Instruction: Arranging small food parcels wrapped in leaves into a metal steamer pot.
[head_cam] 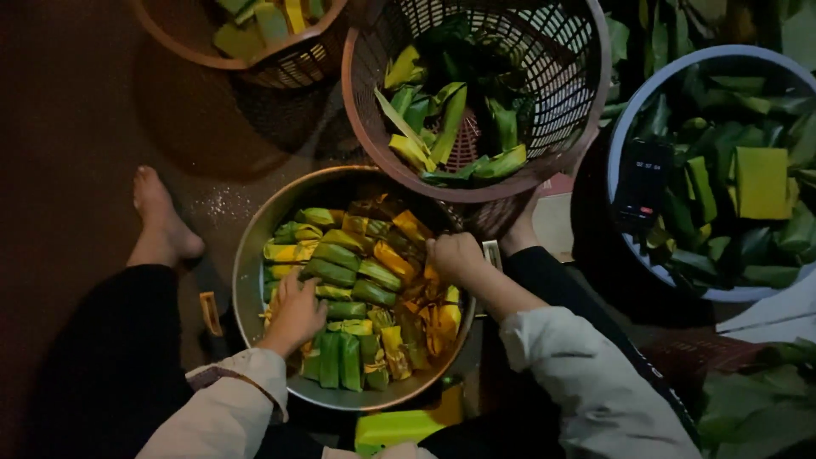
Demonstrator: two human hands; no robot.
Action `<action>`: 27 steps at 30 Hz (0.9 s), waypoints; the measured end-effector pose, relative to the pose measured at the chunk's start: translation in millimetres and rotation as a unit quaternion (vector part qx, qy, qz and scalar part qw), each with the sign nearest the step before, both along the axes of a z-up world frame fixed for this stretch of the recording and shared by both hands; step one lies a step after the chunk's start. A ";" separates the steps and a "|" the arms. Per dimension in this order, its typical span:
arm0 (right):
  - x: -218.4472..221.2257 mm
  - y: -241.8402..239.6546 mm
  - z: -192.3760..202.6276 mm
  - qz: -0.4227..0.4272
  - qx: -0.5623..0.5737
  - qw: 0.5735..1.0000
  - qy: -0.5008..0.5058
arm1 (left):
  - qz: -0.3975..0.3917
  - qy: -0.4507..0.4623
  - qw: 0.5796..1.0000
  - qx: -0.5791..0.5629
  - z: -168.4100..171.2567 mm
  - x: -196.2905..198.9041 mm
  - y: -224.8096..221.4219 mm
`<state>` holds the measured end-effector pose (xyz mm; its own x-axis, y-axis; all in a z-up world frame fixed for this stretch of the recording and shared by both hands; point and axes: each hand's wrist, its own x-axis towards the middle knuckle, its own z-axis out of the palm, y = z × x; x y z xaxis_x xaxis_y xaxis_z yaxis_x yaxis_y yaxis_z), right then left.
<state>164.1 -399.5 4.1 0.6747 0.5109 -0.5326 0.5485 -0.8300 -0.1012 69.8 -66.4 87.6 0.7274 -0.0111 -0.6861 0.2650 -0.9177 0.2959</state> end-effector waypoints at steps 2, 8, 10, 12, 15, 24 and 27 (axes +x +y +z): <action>0.2 9.8 -36.9 0.005 -0.030 0.996 -0.085 | 0.006 -0.003 0.999 -0.044 11.9 11.2 -3.2; 9.1 36.1 58.2 0.003 0.025 0.994 -0.104 | 0.040 -0.243 0.968 -0.046 55.3 92.2 -36.8; -5.4 15.3 84.4 -0.023 0.095 0.992 -0.079 | 0.010 -0.395 0.916 -0.069 63.2 134.9 -59.8; -27.1 -13.5 112.5 -0.046 0.163 0.984 -0.054 | -0.016 -0.535 0.839 -0.093 72.7 180.9 -87.0; -51.6 -66.1 163.0 -0.069 0.235 0.969 -0.006 | -0.110 -0.594 0.786 -0.134 55.1 272.5 -127.6; -45.9 -104.3 214.3 -0.259 0.139 0.946 0.133 | -0.059 -0.361 0.927 0.086 -134.9 426.9 -186.1; -35.1 -93.5 217.9 -0.162 0.176 0.967 0.085 | -0.028 -0.388 0.909 0.147 -142.1 407.2 -181.2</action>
